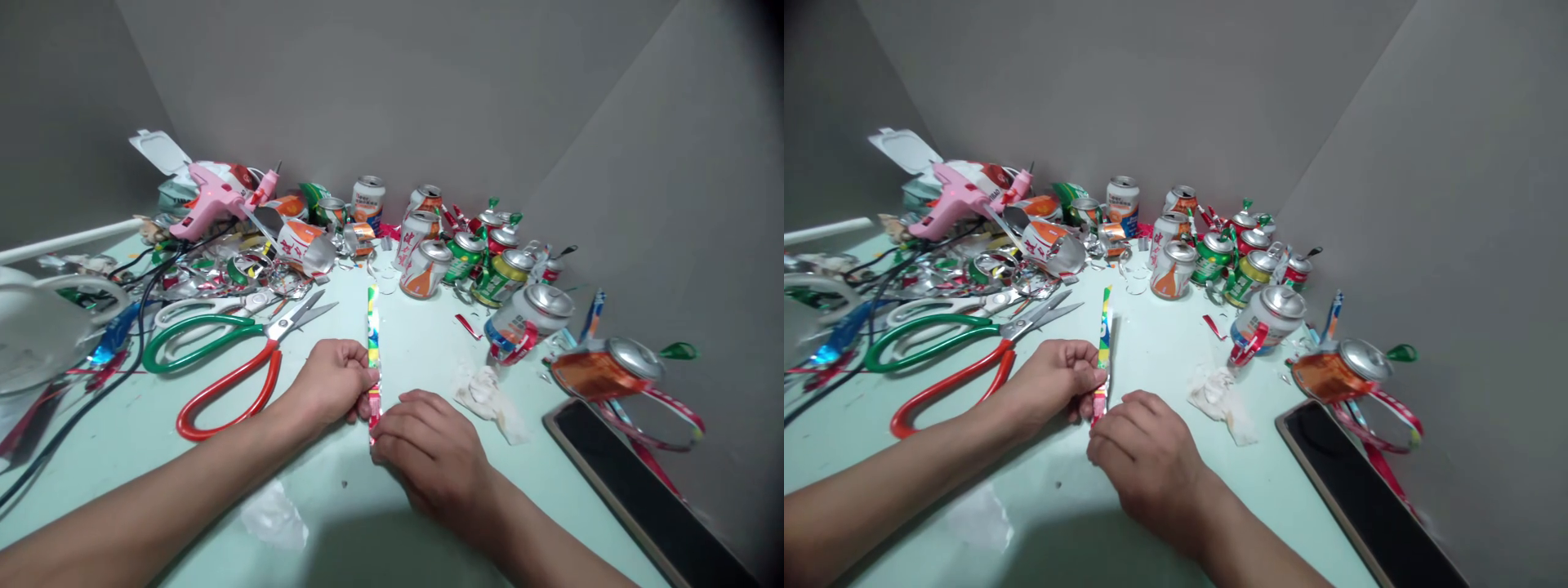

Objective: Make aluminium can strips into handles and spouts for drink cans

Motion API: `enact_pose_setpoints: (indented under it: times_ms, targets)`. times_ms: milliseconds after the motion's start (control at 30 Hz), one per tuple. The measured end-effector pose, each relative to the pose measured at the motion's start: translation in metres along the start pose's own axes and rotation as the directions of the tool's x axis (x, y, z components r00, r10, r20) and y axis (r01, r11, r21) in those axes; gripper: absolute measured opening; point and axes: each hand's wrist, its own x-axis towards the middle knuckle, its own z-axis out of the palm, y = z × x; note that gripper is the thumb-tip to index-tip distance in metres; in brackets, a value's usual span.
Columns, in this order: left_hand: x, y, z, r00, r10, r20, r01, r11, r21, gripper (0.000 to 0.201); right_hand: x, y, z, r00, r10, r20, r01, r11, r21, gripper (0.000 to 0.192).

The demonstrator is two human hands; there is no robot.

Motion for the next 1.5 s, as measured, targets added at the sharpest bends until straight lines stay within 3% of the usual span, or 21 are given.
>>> enact_pose_setpoints:
  times_ms: [133, 267, 500, 733, 933, 1033, 1100, 1200, 1300, 1367, 1433, 1500]
  targets:
    - [0.001, 0.002, -0.004, 0.999, -0.037, 0.032, 0.036, 0.999, 0.003, 0.018, -0.001, 0.001, -0.001, 0.998, -0.049, 0.032, 0.05, 0.999, -0.021, 0.008]
    - [-0.001, 0.003, -0.005, 0.998, -0.05, 0.042, 0.049, 0.999, 0.012, 0.02, 0.003, 0.001, -0.004, 0.999, -0.03, -0.016, 0.029, 0.997, -0.07, 0.009]
    - [-0.001, -0.003, 0.0, 0.999, 0.027, 0.025, -0.028, 0.999, 0.03, 0.021, 0.004, 0.002, 0.0, 0.998, 0.037, -0.051, -0.035, 0.999, 0.037, 0.015]
    - [0.0, -0.015, 0.003, 0.98, 0.198, 0.022, -0.199, 0.97, 0.139, 0.022, 0.001, 0.007, 0.013, 0.943, 0.333, 0.025, -0.331, 0.922, 0.2, 0.014]
    - [-0.001, -0.018, 0.002, 0.94, 0.337, 0.047, -0.333, 0.882, 0.334, 0.018, 0.005, 0.01, 0.014, 0.882, 0.441, 0.165, -0.468, 0.858, 0.211, 0.012]
    - [0.0, -0.017, 0.001, 0.956, 0.282, 0.078, -0.293, 0.912, 0.288, 0.021, 0.008, 0.004, 0.003, 0.877, 0.415, 0.243, -0.459, 0.872, 0.169, 0.011]
    - [0.002, -0.017, -0.001, 0.971, 0.217, 0.103, -0.236, 0.939, 0.252, 0.025, 0.007, -0.005, -0.014, 0.883, 0.405, 0.237, -0.436, 0.895, 0.094, 0.023]
    - [0.004, -0.019, -0.004, 0.978, 0.165, 0.131, -0.193, 0.95, 0.246, 0.026, -0.005, -0.019, -0.058, 0.874, 0.485, 0.018, -0.485, 0.875, -0.007, 0.025]
    - [0.006, -0.023, -0.005, 0.976, 0.177, 0.129, -0.206, 0.943, 0.26, 0.025, -0.031, -0.022, -0.114, 0.789, 0.605, -0.105, -0.613, 0.787, -0.073, 0.018]
    - [0.007, -0.024, -0.005, 0.972, 0.192, 0.134, -0.222, 0.937, 0.271, 0.024, -0.052, -0.014, -0.15, 0.691, 0.695, -0.197, -0.722, 0.66, -0.207, 0.019]
    - [0.008, -0.025, -0.005, 0.968, 0.199, 0.151, -0.236, 0.927, 0.29, 0.024, -0.069, -0.001, -0.178, 0.523, 0.757, -0.392, -0.848, 0.417, -0.327, 0.021]
    - [0.009, -0.026, -0.005, 0.967, 0.194, 0.162, -0.236, 0.923, 0.305, 0.024, -0.08, 0.013, -0.194, 0.361, 0.817, -0.449, -0.88, 0.139, -0.454, 0.025]
